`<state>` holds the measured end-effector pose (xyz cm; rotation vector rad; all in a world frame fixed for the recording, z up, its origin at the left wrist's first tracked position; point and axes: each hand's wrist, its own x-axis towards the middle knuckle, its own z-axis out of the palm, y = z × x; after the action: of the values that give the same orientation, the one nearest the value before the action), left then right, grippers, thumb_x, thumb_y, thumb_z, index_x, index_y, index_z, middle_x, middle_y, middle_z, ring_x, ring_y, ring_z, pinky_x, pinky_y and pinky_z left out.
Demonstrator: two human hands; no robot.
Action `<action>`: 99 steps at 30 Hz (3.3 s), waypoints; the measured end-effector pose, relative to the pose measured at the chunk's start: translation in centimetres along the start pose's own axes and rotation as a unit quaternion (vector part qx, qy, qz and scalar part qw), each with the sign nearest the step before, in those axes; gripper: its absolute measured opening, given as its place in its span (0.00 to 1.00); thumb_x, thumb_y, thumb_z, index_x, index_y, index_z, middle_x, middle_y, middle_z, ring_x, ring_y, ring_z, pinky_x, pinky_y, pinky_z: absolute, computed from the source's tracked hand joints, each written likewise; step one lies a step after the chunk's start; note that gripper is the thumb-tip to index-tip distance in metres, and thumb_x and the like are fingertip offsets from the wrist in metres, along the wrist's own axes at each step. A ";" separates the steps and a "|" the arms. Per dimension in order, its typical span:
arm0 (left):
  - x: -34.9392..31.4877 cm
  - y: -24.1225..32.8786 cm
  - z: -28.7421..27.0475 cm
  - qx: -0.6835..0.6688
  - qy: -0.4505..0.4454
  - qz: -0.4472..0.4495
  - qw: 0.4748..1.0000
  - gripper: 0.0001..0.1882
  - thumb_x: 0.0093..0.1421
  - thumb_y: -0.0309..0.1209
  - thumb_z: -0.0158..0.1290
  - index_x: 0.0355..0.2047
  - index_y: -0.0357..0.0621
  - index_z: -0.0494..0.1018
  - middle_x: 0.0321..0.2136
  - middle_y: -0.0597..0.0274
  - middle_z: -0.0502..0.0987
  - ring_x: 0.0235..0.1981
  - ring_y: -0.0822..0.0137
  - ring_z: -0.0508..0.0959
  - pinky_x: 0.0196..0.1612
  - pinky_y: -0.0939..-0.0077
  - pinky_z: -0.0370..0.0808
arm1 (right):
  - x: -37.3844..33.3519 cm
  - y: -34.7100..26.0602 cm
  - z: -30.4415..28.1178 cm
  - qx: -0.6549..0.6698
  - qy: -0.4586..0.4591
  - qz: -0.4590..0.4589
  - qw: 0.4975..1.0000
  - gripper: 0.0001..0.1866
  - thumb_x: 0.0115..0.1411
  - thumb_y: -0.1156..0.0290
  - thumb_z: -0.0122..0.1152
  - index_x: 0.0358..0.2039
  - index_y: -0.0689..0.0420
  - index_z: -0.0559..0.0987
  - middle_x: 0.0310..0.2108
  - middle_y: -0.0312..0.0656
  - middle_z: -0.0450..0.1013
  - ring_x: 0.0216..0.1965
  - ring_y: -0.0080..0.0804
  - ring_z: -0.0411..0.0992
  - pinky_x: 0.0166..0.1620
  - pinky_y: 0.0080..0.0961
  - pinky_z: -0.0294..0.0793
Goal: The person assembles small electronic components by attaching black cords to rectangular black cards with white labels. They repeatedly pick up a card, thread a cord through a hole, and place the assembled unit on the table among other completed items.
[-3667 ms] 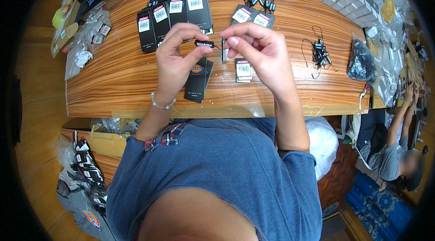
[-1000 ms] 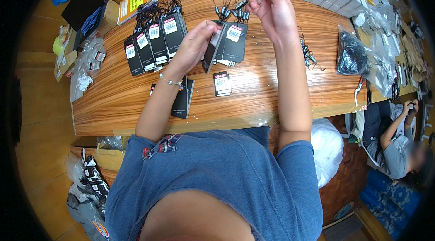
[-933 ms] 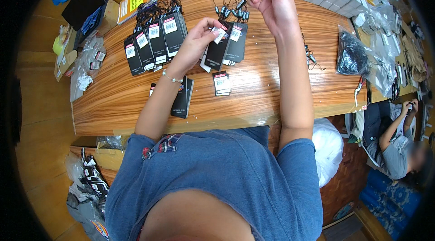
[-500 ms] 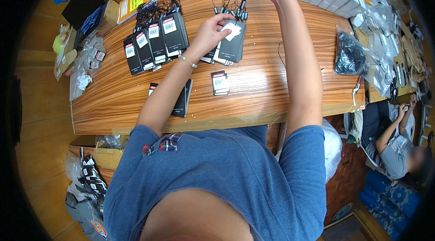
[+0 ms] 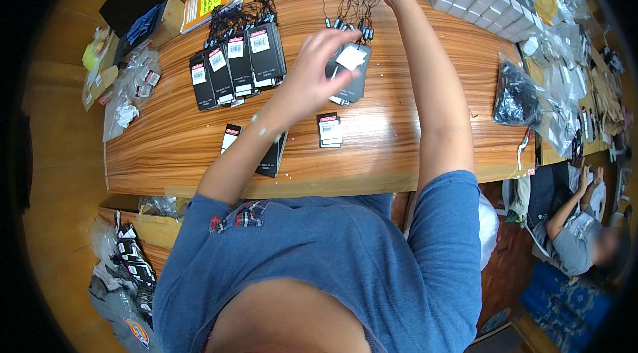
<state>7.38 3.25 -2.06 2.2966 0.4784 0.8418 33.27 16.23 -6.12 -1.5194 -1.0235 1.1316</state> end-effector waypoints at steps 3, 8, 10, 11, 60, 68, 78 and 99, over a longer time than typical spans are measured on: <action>-2.1 8.2 -4.3 -0.223 -0.235 0.131 0.937 0.21 0.51 0.35 0.54 0.46 0.45 0.68 0.42 0.59 0.68 0.44 0.62 0.67 0.47 0.67 0.65 | 1.5 1.2 1.2 -0.035 0.024 0.029 0.999 0.10 0.60 0.66 0.45 0.28 0.55 0.74 0.18 0.32 0.68 0.13 0.19 0.61 0.16 0.18 0.59; -6.3 14.6 -3.7 -0.444 -0.304 0.297 0.789 0.14 0.56 0.33 0.48 0.41 0.41 0.68 0.39 0.57 0.67 0.41 0.59 0.68 0.42 0.65 0.67 | 3.0 3.1 0.6 -0.070 0.070 0.035 0.994 0.06 0.54 0.70 0.53 0.31 0.57 0.75 0.17 0.35 0.69 0.13 0.20 0.64 0.15 0.20 0.64; -6.5 15.4 -3.7 -0.483 -0.311 0.280 0.769 0.13 0.55 0.32 0.48 0.38 0.38 0.68 0.35 0.54 0.67 0.40 0.58 0.67 0.41 0.65 0.67 | 3.7 3.2 0.2 -0.161 0.127 0.004 0.979 0.11 0.53 0.67 0.55 0.35 0.57 0.75 0.22 0.36 0.71 0.15 0.21 0.65 0.18 0.22 0.67; -6.6 15.8 -3.1 -0.487 -0.266 0.324 0.766 0.11 0.54 0.31 0.48 0.35 0.36 0.67 0.32 0.52 0.66 0.36 0.58 0.68 0.39 0.66 0.68 | 4.0 3.3 -0.3 -0.226 0.144 -0.013 0.963 0.12 0.54 0.65 0.55 0.37 0.56 0.75 0.24 0.35 0.71 0.16 0.21 0.65 0.20 0.21 0.67; -32.8 5.5 -14.0 0.095 -0.518 -0.248 0.813 0.08 0.41 0.29 0.54 0.25 0.44 0.76 0.23 0.53 0.76 0.23 0.59 0.76 0.27 0.70 0.70 | -43.3 7.5 8.6 -0.372 -0.477 0.062 0.794 0.13 0.46 0.67 0.56 0.31 0.60 0.78 0.28 0.49 0.73 0.30 0.40 0.72 0.31 0.31 0.69; -34.1 0.4 -11.4 0.153 -0.463 -0.058 0.871 0.07 0.44 0.34 0.51 0.20 0.44 0.73 0.23 0.54 0.76 0.24 0.60 0.75 0.28 0.72 0.67 | -47.1 22.8 6.6 -0.408 -0.444 0.163 0.781 0.14 0.45 0.67 0.56 0.32 0.60 0.78 0.30 0.51 0.74 0.32 0.44 0.73 0.33 0.33 0.70; -21.0 1.3 -13.6 -0.022 -0.507 -0.316 0.802 0.07 0.50 0.31 0.51 0.25 0.44 0.77 0.21 0.56 0.76 0.22 0.60 0.76 0.29 0.71 0.71 | -39.5 4.7 7.9 -0.323 -0.440 0.169 0.821 0.10 0.47 0.69 0.59 0.30 0.59 0.79 0.31 0.48 0.74 0.33 0.41 0.73 0.34 0.29 0.71; -15.3 -5.4 -9.0 0.147 -0.054 -0.102 0.982 0.24 0.38 0.34 0.63 0.36 0.37 0.71 0.32 0.59 0.73 0.37 0.62 0.72 0.41 0.72 0.68 | -27.3 5.6 13.0 -0.300 0.042 -0.114 0.946 0.14 0.42 0.75 0.66 0.32 0.60 0.76 0.26 0.39 0.67 0.25 0.27 0.66 0.30 0.23 0.67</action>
<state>-10.48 3.15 -7.16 2.4887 0.8211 0.5736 15.08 -8.43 -8.33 -1.8321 -1.5294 0.6064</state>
